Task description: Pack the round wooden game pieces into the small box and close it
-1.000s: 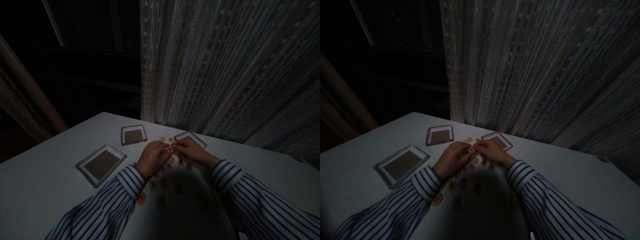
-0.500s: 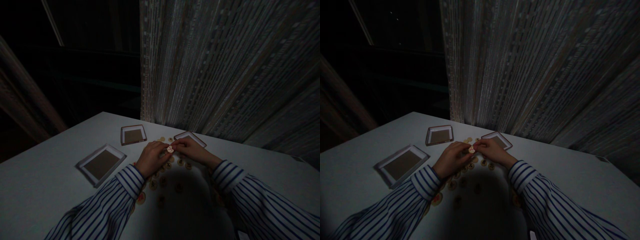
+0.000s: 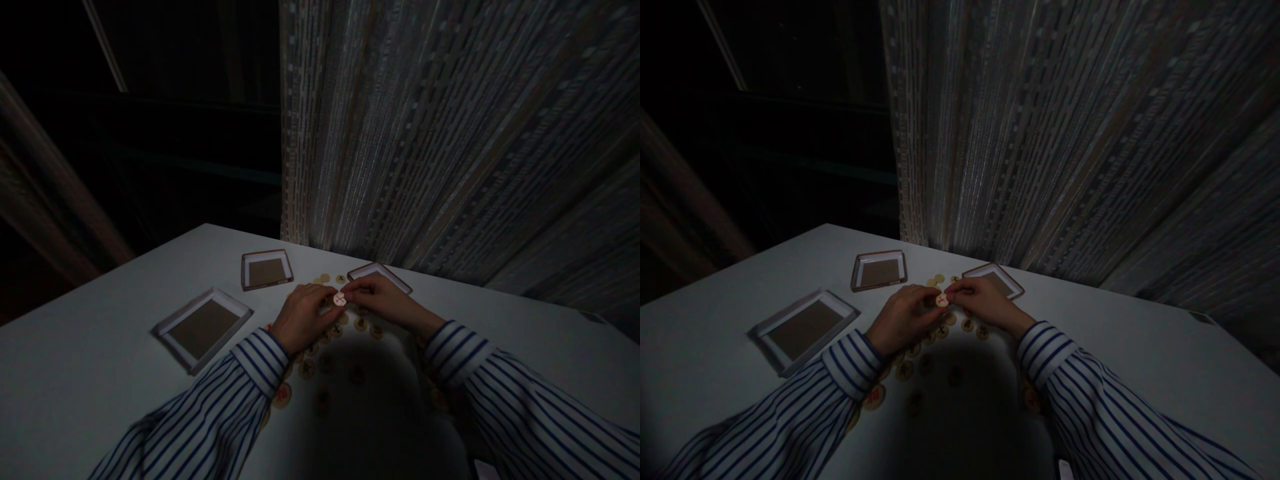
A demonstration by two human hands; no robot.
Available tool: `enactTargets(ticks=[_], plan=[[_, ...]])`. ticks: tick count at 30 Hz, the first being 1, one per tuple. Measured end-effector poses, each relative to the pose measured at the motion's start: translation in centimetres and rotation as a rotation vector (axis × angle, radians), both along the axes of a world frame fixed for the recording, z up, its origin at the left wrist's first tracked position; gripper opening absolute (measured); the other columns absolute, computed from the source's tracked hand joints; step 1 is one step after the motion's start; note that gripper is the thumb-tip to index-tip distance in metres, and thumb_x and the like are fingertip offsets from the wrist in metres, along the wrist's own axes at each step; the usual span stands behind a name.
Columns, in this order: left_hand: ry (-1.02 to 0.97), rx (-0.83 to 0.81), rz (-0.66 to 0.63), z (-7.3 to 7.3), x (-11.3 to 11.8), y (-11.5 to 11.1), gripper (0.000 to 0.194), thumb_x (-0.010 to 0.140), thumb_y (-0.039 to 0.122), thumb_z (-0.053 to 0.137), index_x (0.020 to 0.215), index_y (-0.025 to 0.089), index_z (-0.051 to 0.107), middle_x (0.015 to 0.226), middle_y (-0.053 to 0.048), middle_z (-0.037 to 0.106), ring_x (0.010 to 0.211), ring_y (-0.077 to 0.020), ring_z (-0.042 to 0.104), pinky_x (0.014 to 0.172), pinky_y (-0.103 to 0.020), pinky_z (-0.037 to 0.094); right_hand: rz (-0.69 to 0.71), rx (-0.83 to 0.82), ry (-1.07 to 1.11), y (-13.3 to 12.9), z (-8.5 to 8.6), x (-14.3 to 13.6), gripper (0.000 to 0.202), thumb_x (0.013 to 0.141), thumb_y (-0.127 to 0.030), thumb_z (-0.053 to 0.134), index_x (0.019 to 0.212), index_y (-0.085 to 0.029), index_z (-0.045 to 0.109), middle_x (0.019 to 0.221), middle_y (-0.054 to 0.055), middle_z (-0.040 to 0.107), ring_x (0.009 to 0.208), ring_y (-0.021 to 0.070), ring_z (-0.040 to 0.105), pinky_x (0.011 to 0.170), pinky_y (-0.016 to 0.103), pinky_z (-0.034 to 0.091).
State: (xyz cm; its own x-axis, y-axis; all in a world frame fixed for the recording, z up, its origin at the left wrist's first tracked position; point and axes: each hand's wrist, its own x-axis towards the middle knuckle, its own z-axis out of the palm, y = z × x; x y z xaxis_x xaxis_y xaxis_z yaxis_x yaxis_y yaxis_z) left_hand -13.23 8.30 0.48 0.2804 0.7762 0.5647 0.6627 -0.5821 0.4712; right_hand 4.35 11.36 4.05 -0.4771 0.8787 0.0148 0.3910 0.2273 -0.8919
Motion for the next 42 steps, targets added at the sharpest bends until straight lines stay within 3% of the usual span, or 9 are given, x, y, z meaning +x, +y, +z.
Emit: enactTargets(ticks=[7,11,15,18,23,35,42], plan=[[-0.276,-0.204,-0.055,-0.2,0.3,0.3,0.030,0.073,0.030,0.061,0.100,0.017,0.062,0.078,-0.002,0.067,0.070,-0.0140,0.061,0.067,-0.025,0.048,-0.028,0.019,0.038,0.1,0.0,-0.1,0.021,0.068,-0.034,0.063,0.076,-0.014,0.064,0.069,0.001,0.064,0.064,0.0118,0.056,0.060,0.025,0.042],[-0.401,-0.310,-0.079,0.0,0.3,0.6,0.025,0.071,0.027,0.062,0.094,0.016,0.063,0.077,-0.002,0.066,0.069,-0.0143,0.061,0.066,-0.027,0.049,-0.012,0.087,0.007,0.3,0.0,0.0,0.021,0.071,-0.034,0.059,0.078,-0.015,0.066,0.072,0.002,0.064,0.066,0.0127,0.055,0.060,0.026,0.042],[-0.658,-0.502,-0.148,0.2,0.2,0.8,0.023,0.067,0.023,0.064,0.087,0.014,0.058,0.075,-0.002,0.066,0.065,-0.0127,0.062,0.062,-0.026,0.050,-0.039,0.111,0.004,0.3,-0.1,-0.1,0.021,0.070,-0.034,0.060,0.077,-0.015,0.066,0.072,0.002,0.064,0.066,0.0131,0.054,0.061,0.027,0.043],[-0.785,-0.596,-0.156,0.3,0.2,0.8,0.022,0.064,0.021,0.066,0.081,0.016,0.054,0.069,0.001,0.064,0.058,-0.0109,0.061,0.052,-0.021,0.047,-0.057,0.103,0.002,0.2,-0.1,-0.1,0.020,0.069,-0.034,0.060,0.076,-0.015,0.066,0.070,0.001,0.063,0.063,0.0122,0.053,0.058,0.026,0.041],[-0.807,-0.698,-0.144,0.8,-0.2,0.7,0.025,0.063,0.025,0.069,0.076,0.017,0.049,0.057,0.004,0.062,0.041,-0.0073,0.052,0.036,-0.015,0.031,-0.064,0.071,-0.003,-0.1,0.0,-0.3,0.021,0.069,-0.033,0.060,0.077,-0.015,0.066,0.066,0.000,0.060,0.057,0.0103,0.049,0.051,0.024,0.037],[-0.802,-0.698,-0.119,2.1,-1.5,0.2,0.026,0.064,0.031,0.069,0.074,0.015,0.050,0.059,0.000,0.064,0.042,-0.0082,0.053,0.038,-0.017,0.035,-0.037,0.100,-0.025,-0.9,-0.1,-0.4,0.019,0.071,-0.031,0.058,0.075,-0.014,0.065,0.066,0.001,0.062,0.060,0.0114,0.052,0.056,0.024,0.040],[-0.867,-0.694,-0.103,3.0,-2.4,-0.2,0.022,0.064,0.027,0.070,0.072,0.015,0.053,0.060,0.001,0.067,0.059,-0.0102,0.062,0.059,-0.021,0.046,-0.034,0.115,-0.061,-1.7,0.1,-0.6,0.021,0.071,-0.031,0.058,0.078,-0.014,0.067,0.068,0.002,0.064,0.062,0.0128,0.055,0.056,0.024,0.041]])
